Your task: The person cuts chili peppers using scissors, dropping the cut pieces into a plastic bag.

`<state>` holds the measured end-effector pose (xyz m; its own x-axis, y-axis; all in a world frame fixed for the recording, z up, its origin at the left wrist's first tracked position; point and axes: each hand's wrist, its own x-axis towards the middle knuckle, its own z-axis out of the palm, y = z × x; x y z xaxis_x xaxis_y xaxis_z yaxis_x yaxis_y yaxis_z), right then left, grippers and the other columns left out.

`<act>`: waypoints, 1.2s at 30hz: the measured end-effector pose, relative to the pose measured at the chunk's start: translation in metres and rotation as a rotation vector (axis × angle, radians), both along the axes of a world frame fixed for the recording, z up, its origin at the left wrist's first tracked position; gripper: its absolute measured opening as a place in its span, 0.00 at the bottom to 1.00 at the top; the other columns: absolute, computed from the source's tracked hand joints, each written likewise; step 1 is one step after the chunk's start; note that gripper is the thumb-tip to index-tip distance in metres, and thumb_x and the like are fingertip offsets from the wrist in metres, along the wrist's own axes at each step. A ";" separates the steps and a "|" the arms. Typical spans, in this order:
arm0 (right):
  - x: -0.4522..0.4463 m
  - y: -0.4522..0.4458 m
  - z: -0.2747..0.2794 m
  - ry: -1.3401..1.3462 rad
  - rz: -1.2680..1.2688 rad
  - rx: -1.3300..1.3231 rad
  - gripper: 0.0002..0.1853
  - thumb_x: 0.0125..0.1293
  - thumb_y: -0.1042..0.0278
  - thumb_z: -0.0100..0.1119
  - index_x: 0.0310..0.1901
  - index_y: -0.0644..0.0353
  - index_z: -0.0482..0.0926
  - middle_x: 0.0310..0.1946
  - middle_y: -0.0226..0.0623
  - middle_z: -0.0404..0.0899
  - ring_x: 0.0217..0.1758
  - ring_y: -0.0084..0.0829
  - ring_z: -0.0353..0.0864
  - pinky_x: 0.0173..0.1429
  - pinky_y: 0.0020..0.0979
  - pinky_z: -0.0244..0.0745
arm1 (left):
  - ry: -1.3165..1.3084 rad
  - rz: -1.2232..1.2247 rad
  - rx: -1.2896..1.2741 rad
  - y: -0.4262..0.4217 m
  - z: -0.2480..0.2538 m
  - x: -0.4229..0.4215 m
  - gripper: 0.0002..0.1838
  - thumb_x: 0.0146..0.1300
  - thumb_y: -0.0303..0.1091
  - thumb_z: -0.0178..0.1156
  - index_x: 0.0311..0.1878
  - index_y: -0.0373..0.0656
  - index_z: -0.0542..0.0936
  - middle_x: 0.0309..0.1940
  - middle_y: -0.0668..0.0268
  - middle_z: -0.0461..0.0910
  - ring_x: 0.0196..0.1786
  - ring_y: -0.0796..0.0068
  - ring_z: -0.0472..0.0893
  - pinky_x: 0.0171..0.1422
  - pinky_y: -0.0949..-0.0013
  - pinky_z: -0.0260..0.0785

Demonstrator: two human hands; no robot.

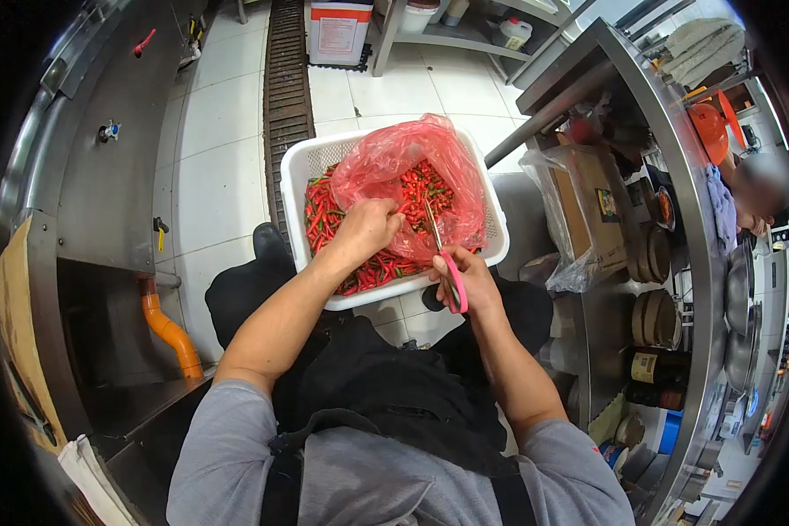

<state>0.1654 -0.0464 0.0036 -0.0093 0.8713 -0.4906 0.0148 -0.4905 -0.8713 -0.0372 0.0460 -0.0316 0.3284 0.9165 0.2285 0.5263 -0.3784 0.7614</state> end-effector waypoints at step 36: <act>0.020 0.017 0.018 -0.203 0.088 0.108 0.20 0.64 0.60 0.66 0.51 0.66 0.76 0.23 0.34 0.78 0.14 0.22 0.75 0.15 0.23 0.66 | -0.108 0.065 0.328 0.029 -0.010 0.018 0.14 0.56 0.24 0.55 0.46 0.35 0.80 0.36 0.49 0.80 0.41 0.44 0.80 0.48 0.51 0.74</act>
